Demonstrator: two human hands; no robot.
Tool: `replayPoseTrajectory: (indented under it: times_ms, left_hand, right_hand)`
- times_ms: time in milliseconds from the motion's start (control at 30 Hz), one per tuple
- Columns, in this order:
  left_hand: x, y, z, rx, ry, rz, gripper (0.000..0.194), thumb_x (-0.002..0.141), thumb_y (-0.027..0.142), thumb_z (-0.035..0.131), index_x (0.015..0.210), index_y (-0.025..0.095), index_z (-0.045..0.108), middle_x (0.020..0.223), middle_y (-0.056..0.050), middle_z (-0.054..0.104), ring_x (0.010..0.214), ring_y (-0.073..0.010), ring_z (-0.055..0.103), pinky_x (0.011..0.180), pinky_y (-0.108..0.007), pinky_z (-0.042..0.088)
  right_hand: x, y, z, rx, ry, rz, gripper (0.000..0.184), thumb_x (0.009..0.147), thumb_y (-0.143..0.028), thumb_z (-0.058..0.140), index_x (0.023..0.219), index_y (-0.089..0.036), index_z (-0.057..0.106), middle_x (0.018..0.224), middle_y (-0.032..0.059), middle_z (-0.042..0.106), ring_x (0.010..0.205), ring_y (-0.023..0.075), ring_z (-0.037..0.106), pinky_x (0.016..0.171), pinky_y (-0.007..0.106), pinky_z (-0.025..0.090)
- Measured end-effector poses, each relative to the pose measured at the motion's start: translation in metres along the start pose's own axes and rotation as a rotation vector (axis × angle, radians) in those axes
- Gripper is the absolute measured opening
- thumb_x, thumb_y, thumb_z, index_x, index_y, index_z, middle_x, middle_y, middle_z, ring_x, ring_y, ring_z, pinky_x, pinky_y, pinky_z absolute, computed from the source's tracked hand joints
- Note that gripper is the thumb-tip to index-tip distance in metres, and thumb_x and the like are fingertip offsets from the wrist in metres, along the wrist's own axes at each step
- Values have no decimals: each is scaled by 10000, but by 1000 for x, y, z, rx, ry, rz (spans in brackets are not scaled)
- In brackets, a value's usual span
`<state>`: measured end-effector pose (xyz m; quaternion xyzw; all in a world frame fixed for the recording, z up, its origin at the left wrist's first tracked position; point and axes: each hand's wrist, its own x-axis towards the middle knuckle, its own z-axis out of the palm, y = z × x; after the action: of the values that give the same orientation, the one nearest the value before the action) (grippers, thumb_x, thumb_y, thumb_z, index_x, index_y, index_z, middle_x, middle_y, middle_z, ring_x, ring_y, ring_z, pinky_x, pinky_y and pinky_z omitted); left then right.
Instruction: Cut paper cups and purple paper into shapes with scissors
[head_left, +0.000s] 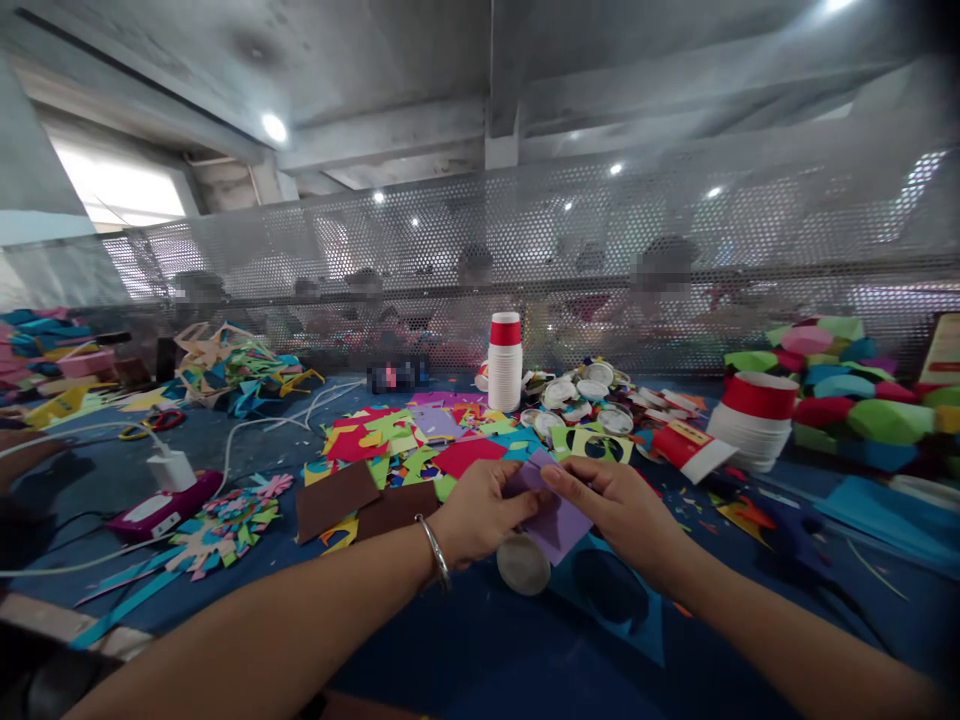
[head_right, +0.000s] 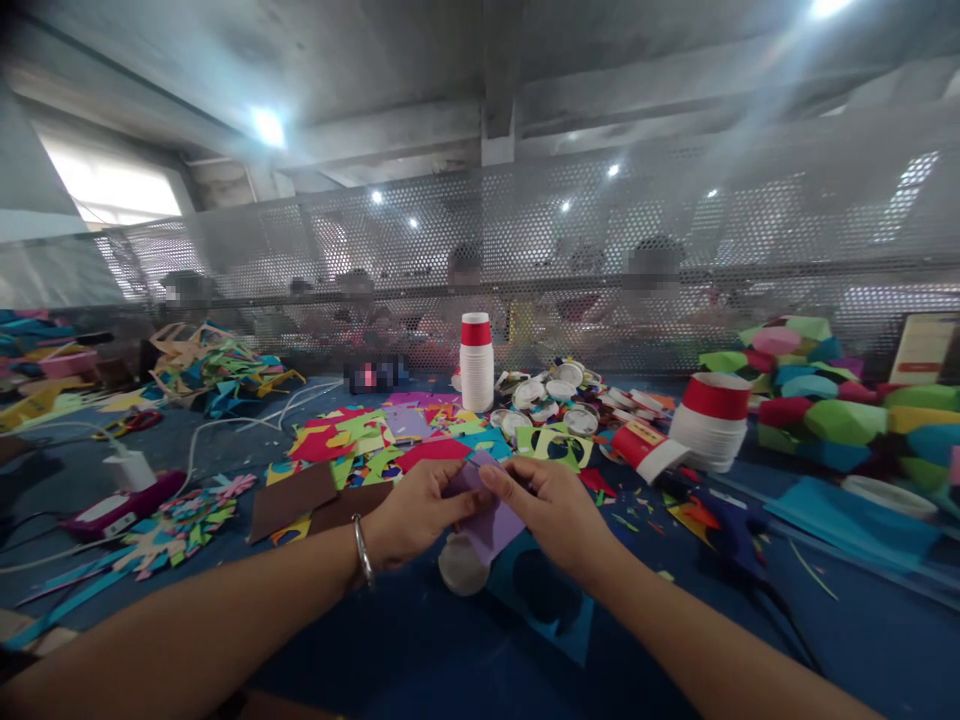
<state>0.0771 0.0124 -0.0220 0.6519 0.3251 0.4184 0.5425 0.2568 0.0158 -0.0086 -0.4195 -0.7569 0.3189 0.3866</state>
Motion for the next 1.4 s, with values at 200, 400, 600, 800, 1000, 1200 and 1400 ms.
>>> replayPoseTrajectory:
  times_ms: [200,400,600,800,1000,1200,1400]
  left_hand:
    - [1,0,4,-25,25,-58,295,741,409,737,828,141,648,705,4,590,570,-91,482,543,-217,377]
    - [2,3,1,-72,20,-163,384,657,460,793,784,122,663,698,-18,595,549,-91,486,504,-225,379]
    - [4,4,-3,-97,-34,-180,419,628,487,817,765,116,678,693,-20,610,549,-87,507,508,-229,403]
    - [2,6,-8,-87,-82,-196,384,651,445,820,795,112,695,719,-33,619,581,-87,516,501,-209,402]
    - [0,9,-14,-69,-105,-209,345,660,411,816,808,123,699,725,-29,635,598,-97,532,505,-205,403]
    - [1,9,-13,-95,-100,-237,311,672,390,809,801,128,701,740,-47,647,605,-103,543,490,-208,393]
    - [-5,15,-9,-114,-141,-274,337,668,375,810,868,127,701,798,-48,653,635,-105,557,489,-202,405]
  right_hand:
    - [4,9,-1,-61,-10,-21,428,913,-554,489,728,-186,603,692,-23,523,657,144,469,593,250,371]
    - [4,5,0,-55,-22,5,458,903,-583,478,676,-191,548,645,-27,467,611,136,431,539,238,353]
    - [2,1,2,22,-45,58,490,900,-624,449,708,-192,578,651,-17,527,579,132,466,504,234,363]
    - [2,2,3,-43,-44,46,522,912,-626,433,690,-182,596,636,-11,542,573,128,457,490,238,343]
    - [2,5,2,-8,-80,67,521,924,-621,424,732,-181,626,661,-5,607,576,135,508,508,244,365]
    - [4,8,3,-15,-93,70,519,931,-616,411,757,-184,641,660,-3,623,565,138,511,501,246,360]
    - [6,10,1,-48,-55,49,469,936,-562,443,687,-189,579,614,-17,548,556,130,463,493,241,332]
